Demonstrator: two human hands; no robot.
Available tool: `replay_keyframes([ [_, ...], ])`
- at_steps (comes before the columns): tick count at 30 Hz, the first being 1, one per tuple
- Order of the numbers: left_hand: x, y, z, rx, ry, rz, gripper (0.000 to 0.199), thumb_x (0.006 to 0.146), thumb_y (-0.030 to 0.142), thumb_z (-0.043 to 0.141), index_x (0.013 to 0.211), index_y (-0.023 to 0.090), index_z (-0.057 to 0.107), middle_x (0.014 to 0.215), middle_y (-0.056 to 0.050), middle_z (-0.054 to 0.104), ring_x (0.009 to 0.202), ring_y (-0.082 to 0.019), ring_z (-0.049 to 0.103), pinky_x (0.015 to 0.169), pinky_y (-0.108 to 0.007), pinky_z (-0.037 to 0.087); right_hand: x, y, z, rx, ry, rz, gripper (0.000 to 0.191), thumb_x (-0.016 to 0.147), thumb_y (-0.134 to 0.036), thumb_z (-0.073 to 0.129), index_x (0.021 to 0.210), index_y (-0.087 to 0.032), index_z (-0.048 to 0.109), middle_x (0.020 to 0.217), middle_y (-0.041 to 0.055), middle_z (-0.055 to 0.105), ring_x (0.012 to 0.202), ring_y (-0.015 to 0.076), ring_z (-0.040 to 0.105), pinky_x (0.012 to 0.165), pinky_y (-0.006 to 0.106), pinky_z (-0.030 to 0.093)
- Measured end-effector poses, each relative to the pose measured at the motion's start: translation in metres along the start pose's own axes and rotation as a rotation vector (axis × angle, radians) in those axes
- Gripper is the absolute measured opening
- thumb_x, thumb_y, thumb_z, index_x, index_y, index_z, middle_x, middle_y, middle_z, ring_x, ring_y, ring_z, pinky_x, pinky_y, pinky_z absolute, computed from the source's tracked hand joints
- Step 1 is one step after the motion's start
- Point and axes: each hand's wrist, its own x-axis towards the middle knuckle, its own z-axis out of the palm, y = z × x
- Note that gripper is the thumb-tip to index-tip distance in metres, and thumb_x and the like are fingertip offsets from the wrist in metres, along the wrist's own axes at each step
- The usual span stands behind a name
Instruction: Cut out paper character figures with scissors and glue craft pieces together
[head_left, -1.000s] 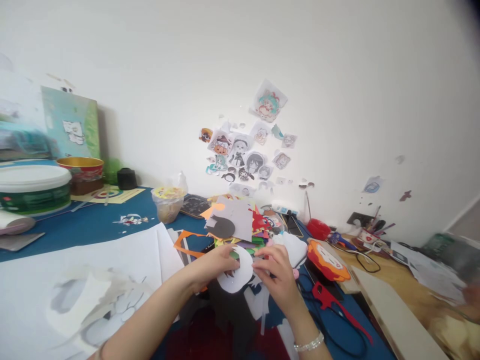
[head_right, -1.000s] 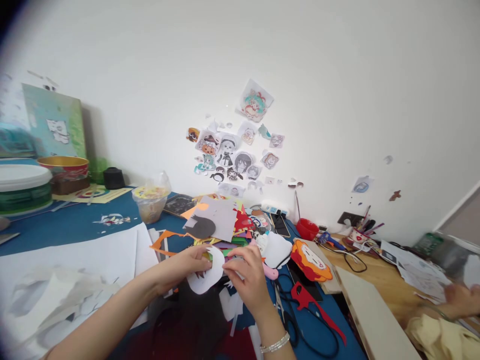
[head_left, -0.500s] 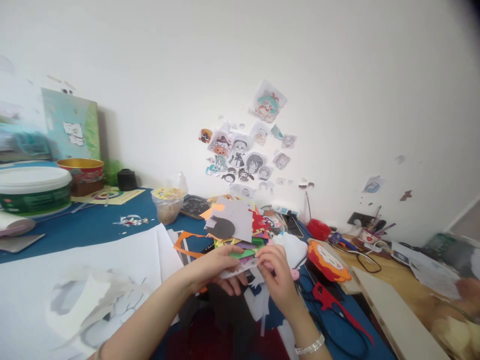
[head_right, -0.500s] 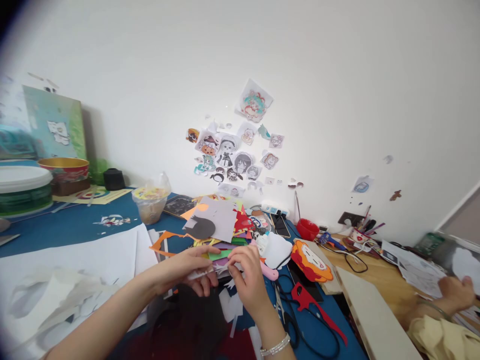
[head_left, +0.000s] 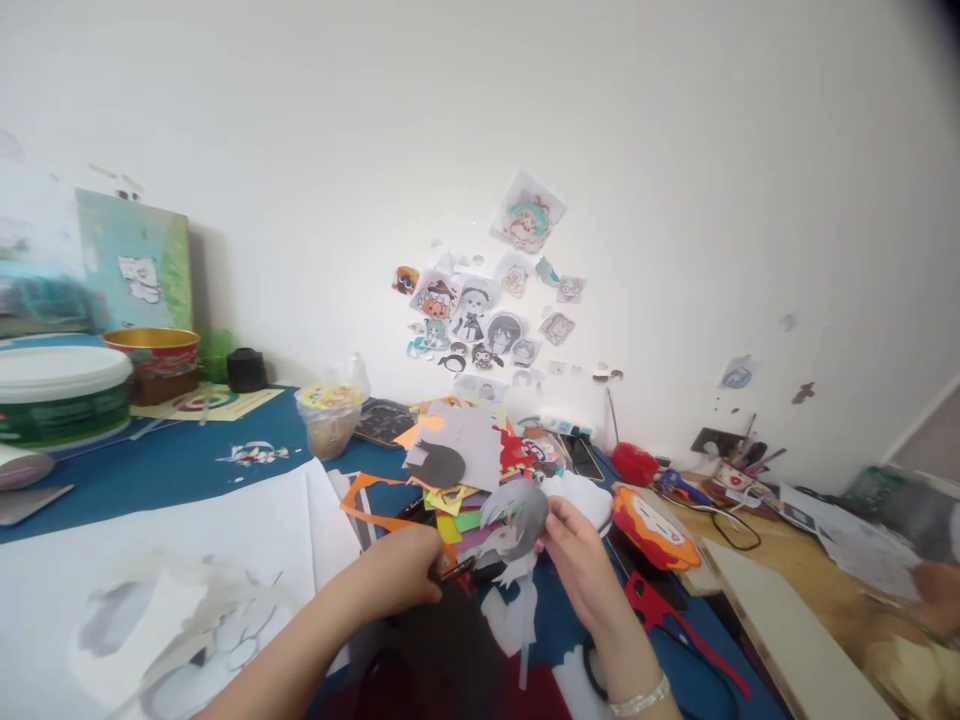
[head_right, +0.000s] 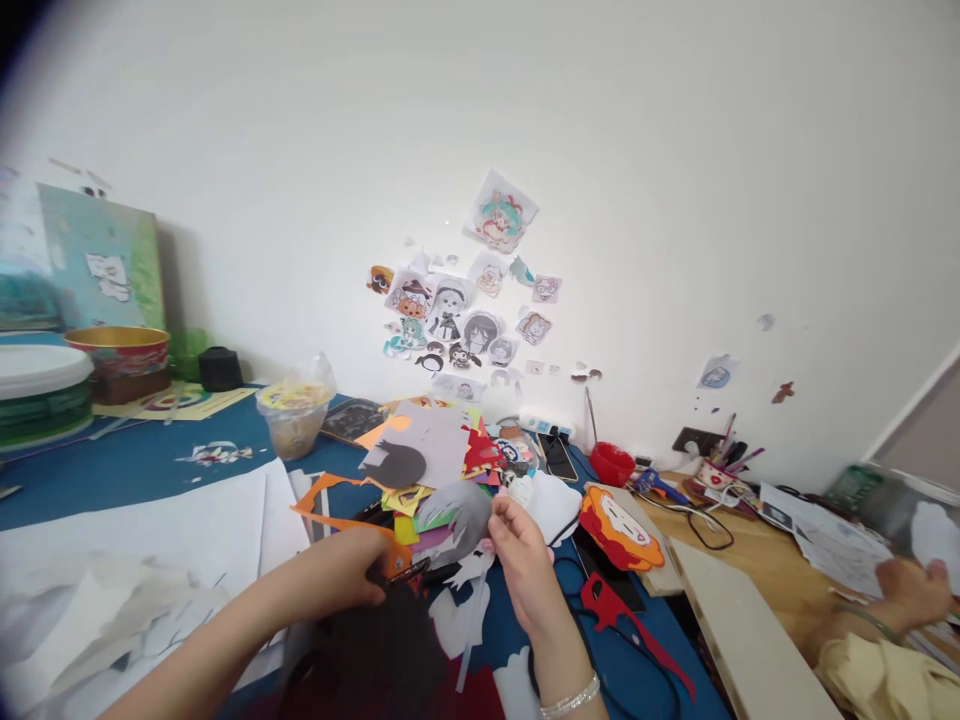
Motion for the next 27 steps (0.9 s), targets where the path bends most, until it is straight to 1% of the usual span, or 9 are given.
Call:
replay_keyframes([
  [1, 0.002, 0.000, -0.002, -0.015, -0.003, 0.021, 0.002, 0.051, 0.020, 0.058, 0.051, 0.020, 0.056, 0.056, -0.001, 0.055, 0.054, -0.019, 0.052, 0.049, -0.025, 0.031, -0.001, -0.002, 0.001, 0.005, -0.044, 0.014, 0.027, 0.080, -0.041, 0.050, 0.092, -0.018, 0.053, 0.083, 0.0056, 0.058, 0.076, 0.0180, 0.056, 0.069, 0.030, 0.046],
  [3, 0.006, -0.001, -0.005, -0.045, 0.003, 0.071, 0.007, 0.060, 0.023, 0.052, 0.060, 0.021, 0.059, 0.064, -0.001, 0.058, 0.061, -0.019, 0.053, 0.053, -0.024, 0.034, -0.003, -0.007, 0.003, -0.002, -0.146, 0.028, 0.028, 0.081, -0.040, 0.050, 0.094, -0.017, 0.056, 0.089, 0.0084, 0.059, 0.086, 0.0208, 0.055, 0.078, 0.034, 0.043],
  [5, 0.011, -0.002, -0.008, -0.099, 0.016, 0.136, 0.012, 0.065, 0.024, 0.048, 0.068, 0.020, 0.059, 0.070, -0.001, 0.059, 0.068, -0.018, 0.053, 0.057, -0.023, 0.036, -0.005, -0.011, 0.004, -0.029, -0.238, 0.022, 0.025, 0.080, -0.038, 0.052, 0.089, -0.016, 0.059, 0.097, 0.0095, 0.058, 0.095, 0.0220, 0.053, 0.083, 0.034, 0.041],
  [7, 0.014, -0.003, -0.009, -0.192, 0.013, 0.178, 0.014, 0.068, 0.026, 0.046, 0.073, 0.020, 0.058, 0.071, 0.000, 0.055, 0.069, -0.017, 0.051, 0.056, -0.022, 0.038, -0.006, -0.013, 0.004, -0.100, -0.295, 0.027, 0.021, 0.079, -0.036, 0.053, 0.081, -0.016, 0.061, 0.106, 0.0097, 0.055, 0.099, 0.0221, 0.051, 0.082, 0.033, 0.041],
  [12, 0.014, -0.003, -0.009, -0.374, -0.055, 0.149, 0.018, 0.072, 0.036, 0.045, 0.079, 0.021, 0.053, 0.062, 0.004, 0.041, 0.057, -0.014, 0.045, 0.043, -0.019, 0.039, -0.006, -0.013, 0.001, -0.409, -0.256, 0.051, 0.011, 0.074, -0.028, 0.058, 0.072, -0.018, 0.060, 0.115, 0.0082, 0.051, 0.103, 0.0223, 0.048, 0.081, 0.033, 0.040],
  [14, 0.012, -0.001, -0.009, -0.367, -0.057, 0.150, 0.018, 0.072, 0.037, 0.045, 0.078, 0.021, 0.052, 0.061, 0.004, 0.038, 0.056, -0.014, 0.044, 0.040, -0.019, 0.039, -0.006, -0.013, 0.000, -0.462, -0.245, 0.063, 0.007, 0.073, -0.024, 0.057, 0.070, -0.019, 0.059, 0.110, 0.0061, 0.054, 0.099, 0.0206, 0.050, 0.080, 0.031, 0.040],
  [16, 0.012, 0.000, -0.010, -0.349, -0.059, 0.151, 0.017, 0.072, 0.036, 0.045, 0.078, 0.022, 0.051, 0.062, 0.004, 0.039, 0.057, -0.014, 0.045, 0.040, -0.019, 0.040, -0.005, -0.012, 0.000, -0.458, -0.246, 0.099, 0.007, 0.074, -0.022, 0.054, 0.070, -0.019, 0.057, 0.093, 0.0032, 0.057, 0.084, 0.0175, 0.053, 0.071, 0.027, 0.041],
  [19, 0.011, 0.003, -0.011, -0.344, -0.085, 0.136, 0.016, 0.072, 0.035, 0.044, 0.078, 0.022, 0.051, 0.063, 0.003, 0.043, 0.057, -0.014, 0.047, 0.042, -0.019, 0.041, -0.004, -0.010, 0.000, -0.414, -0.228, 0.142, 0.008, 0.075, -0.023, 0.050, 0.070, -0.019, 0.055, 0.068, -0.0021, 0.051, 0.065, 0.0136, 0.048, 0.061, 0.022, 0.038],
  [27, 0.014, 0.000, -0.011, -0.193, -0.020, 0.180, 0.017, 0.073, 0.032, 0.042, 0.075, 0.020, 0.052, 0.064, 0.003, 0.043, 0.060, -0.013, 0.048, 0.046, -0.019, 0.038, 0.001, 0.002, -0.001, -0.415, -0.203, 0.121, 0.004, 0.076, -0.021, 0.047, 0.073, -0.019, 0.048, 0.066, -0.0037, 0.041, 0.061, 0.0111, 0.039, 0.055, 0.020, 0.031],
])
